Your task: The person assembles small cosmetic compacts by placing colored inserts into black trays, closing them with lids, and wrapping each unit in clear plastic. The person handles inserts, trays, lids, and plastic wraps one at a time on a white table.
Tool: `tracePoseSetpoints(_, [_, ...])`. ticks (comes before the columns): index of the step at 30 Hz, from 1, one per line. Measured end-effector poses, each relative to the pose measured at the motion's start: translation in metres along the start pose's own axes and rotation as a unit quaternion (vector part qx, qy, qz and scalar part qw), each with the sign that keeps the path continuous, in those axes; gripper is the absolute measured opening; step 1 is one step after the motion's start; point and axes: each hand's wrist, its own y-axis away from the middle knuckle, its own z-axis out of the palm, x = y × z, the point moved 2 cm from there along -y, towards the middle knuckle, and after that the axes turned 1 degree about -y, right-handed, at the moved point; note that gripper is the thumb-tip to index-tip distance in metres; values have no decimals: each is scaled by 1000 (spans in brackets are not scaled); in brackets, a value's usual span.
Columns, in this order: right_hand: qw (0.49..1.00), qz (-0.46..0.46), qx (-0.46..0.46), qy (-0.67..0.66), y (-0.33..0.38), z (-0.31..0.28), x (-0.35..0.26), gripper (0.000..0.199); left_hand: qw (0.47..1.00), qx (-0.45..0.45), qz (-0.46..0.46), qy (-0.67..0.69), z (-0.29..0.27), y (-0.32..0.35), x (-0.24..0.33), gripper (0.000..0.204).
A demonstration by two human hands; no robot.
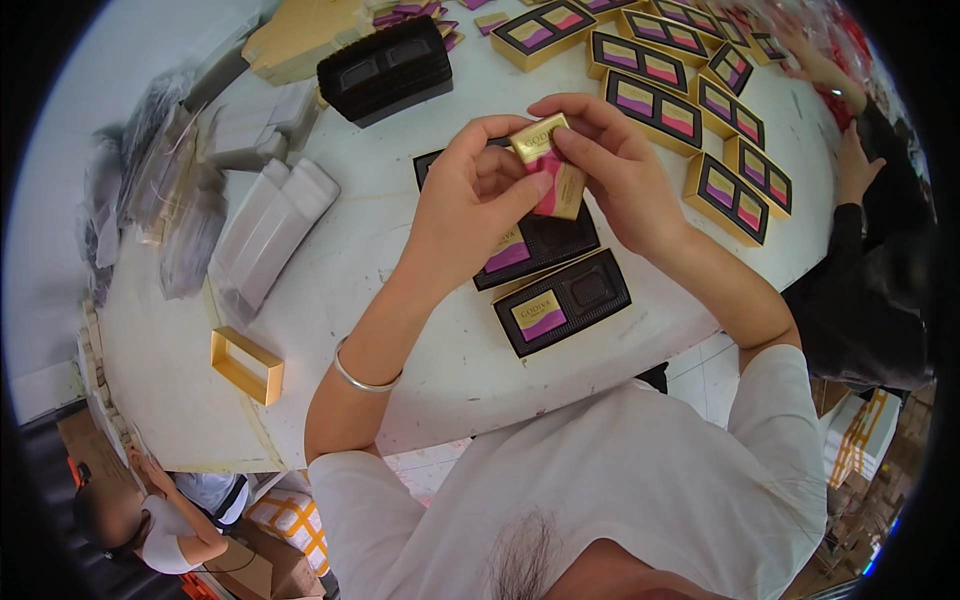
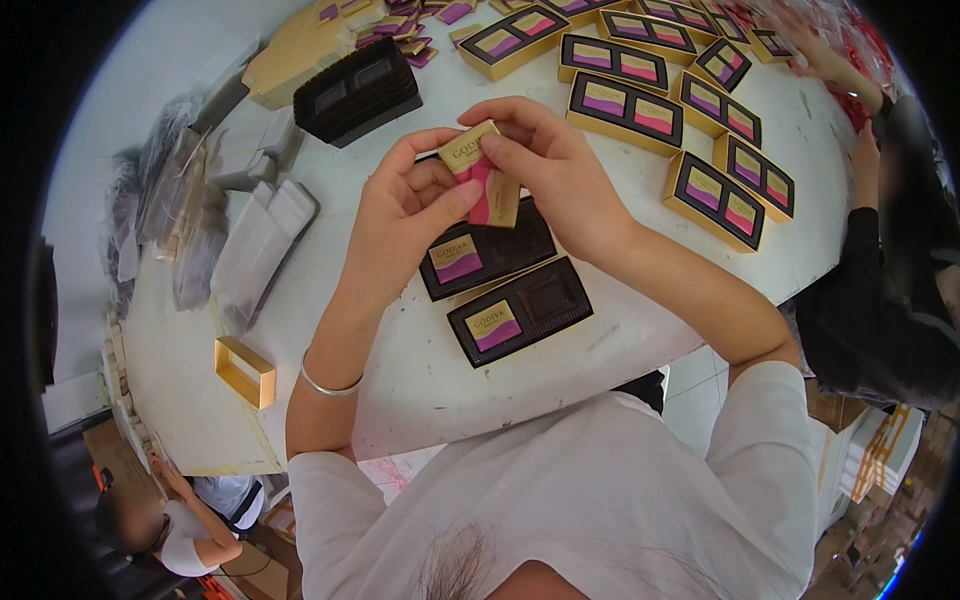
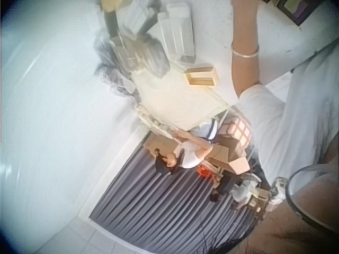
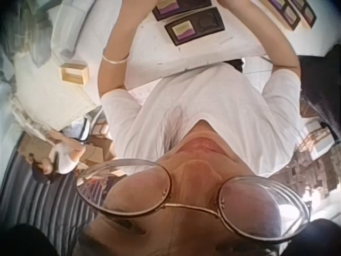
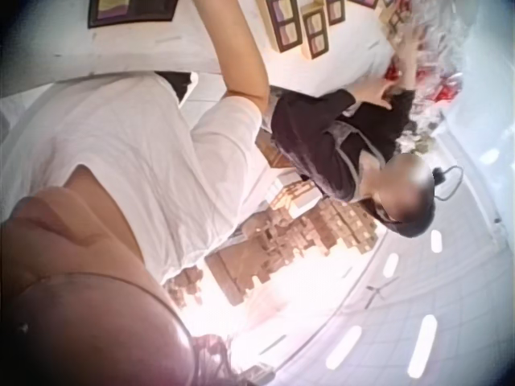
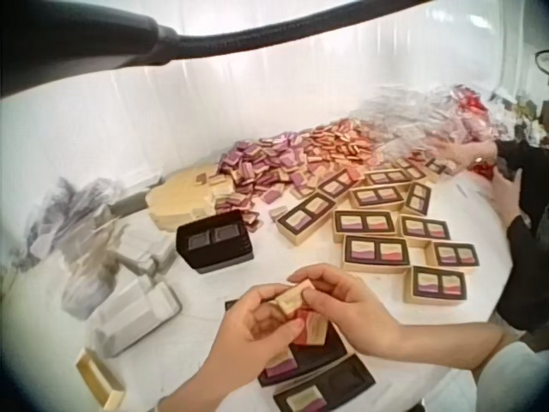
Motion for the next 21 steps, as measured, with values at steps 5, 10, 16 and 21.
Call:
tracePoseSetpoints(5, [994,-36,-36,93,7,-35,-5,24,998,-47,-26,-41,-6,14,2,41])
tracePoseSetpoints(10, [954,67,-91,276,33,-37,12,17,996,-10,-9,-94,-39,25,4,26])
tracePoseSetpoints(16, [860,-101,-104,490,39,-18,20,12,998,-16,-30,-61,-34,40,-2,22])
tracePoseSetpoints(21, [881,-82,-101,455,29,-25,23,13,998,-20,-35,-51,-29,41,-1,21])
